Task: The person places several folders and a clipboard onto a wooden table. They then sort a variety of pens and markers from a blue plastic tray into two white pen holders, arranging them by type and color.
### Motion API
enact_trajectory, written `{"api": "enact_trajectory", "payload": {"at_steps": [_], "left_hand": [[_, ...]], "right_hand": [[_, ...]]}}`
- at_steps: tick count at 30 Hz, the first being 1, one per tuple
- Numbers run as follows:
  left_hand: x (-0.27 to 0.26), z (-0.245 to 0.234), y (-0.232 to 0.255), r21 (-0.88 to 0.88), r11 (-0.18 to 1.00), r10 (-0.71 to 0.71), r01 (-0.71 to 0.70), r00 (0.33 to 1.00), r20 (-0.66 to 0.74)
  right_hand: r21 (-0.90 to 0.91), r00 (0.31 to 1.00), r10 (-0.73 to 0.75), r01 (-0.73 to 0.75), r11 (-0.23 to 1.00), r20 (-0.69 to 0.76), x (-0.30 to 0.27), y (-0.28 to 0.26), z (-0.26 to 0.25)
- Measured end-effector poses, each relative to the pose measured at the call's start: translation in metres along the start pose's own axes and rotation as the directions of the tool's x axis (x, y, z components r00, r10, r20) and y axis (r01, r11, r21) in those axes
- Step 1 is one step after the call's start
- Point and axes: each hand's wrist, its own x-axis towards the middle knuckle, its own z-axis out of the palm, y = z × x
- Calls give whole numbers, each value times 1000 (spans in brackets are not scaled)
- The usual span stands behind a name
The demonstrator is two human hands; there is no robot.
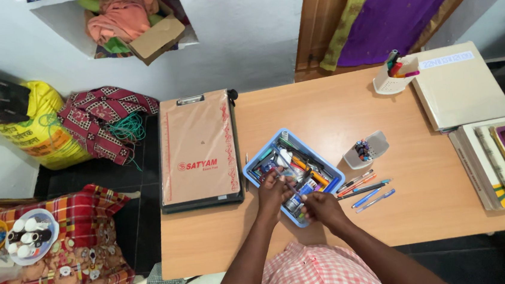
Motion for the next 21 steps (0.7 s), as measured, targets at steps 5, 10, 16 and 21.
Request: {"api": "enact_trajectory", "payload": {"at_steps": [5,10,16,21], "left_hand": [[-2,-15,-1,2,1000,19,-19,998,-65],[-5,-24,-14,154,965,-210,211,977,-26],[3,-21,-46,251,967,-57,50,998,19],[8,-18,-40,83,988,-115,128,982,-149]], "right_hand": [[-546,872,-473,337,767,-126,22,-40,12],[-669,818,-573,398,628,-50,48,-77,30],[-802,856,-516,296,519,-18,73,-83,35],[-771,891,-428,165,615,-150,60,-99,17]]}}
